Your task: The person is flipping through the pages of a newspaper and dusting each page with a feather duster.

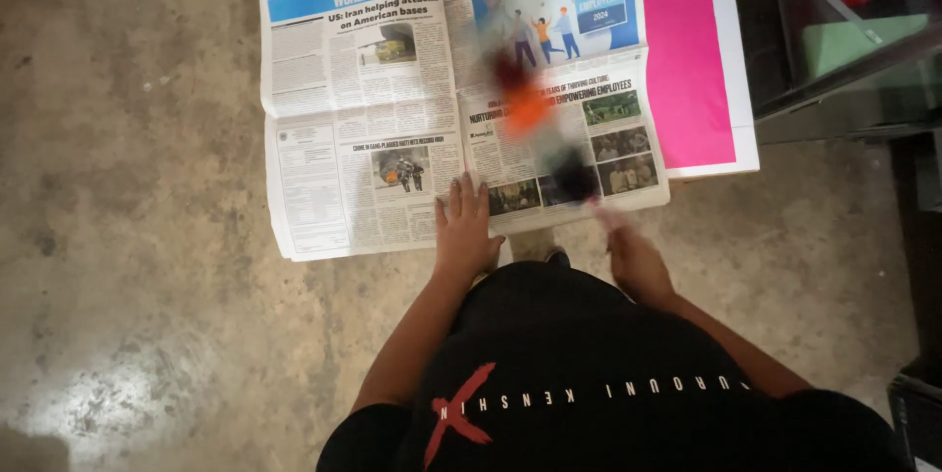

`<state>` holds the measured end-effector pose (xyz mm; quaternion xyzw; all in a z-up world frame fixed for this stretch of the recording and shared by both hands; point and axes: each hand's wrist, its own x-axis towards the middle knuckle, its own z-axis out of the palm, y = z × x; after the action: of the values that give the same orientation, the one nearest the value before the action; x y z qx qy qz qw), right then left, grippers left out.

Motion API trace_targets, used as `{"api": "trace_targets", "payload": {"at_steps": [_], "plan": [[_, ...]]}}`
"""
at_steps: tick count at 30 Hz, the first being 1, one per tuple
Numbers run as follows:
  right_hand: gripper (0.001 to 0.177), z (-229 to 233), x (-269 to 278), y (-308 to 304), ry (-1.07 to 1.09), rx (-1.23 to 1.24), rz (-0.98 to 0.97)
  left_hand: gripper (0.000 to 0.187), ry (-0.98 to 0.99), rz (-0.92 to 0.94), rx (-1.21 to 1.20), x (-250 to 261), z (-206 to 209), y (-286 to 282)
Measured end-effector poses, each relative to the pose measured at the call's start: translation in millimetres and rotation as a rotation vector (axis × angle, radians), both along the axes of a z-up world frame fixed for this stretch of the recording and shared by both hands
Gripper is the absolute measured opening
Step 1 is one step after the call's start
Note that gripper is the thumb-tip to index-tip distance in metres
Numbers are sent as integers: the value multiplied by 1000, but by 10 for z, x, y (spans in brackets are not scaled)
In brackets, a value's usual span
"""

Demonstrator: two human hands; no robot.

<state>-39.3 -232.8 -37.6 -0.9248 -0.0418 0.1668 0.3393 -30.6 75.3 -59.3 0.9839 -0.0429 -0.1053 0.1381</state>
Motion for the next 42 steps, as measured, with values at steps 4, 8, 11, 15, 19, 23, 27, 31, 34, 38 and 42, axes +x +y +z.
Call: {"api": "trace_targets", "payload": {"at_steps": [4, 8, 11, 15, 19, 23, 27, 31, 34, 38, 42], "plan": [[67, -57, -217, -326, 155, -200, 259, 107, 36, -7, 48, -3, -80, -45], [54, -513, -248, -881, 32, -324, -78, 106, 24, 14, 59, 12, -19, -55], [45, -568, -234, -943, -79, -325, -229, 107, -4, 18, 61, 11, -27, -63], [43, -684, -226, -735, -33, -223, -259, 106, 25, 6, 88, 53, -25, -70], [38, -485, -214, -438, -133, -90, 78, 106, 72, -2, 127, 58, 177, -121], [62, -302, -28, -490, 103, -380, 59, 105, 74, 2, 163, 91, 200, -137], [45, -518, 121, -884, -49, -285, -236, 103, 64, 8, 160, 49, 136, -136], [45, -454, 344, -600, -202, -161, -231, 107, -15, -9, 185, 115, 89, -135], [47, -403, 617, -251, -538, -7, 120, 108, -32, -57, 204, 135, 22, -152], [63, 45, 997, 164, -13, -265, 31, 110, 43, -97, 248, 154, 106, -193], [62, -334, 1191, -182, -99, -362, -108, 111, 62, -97, 247, 128, 69, -178]]}}
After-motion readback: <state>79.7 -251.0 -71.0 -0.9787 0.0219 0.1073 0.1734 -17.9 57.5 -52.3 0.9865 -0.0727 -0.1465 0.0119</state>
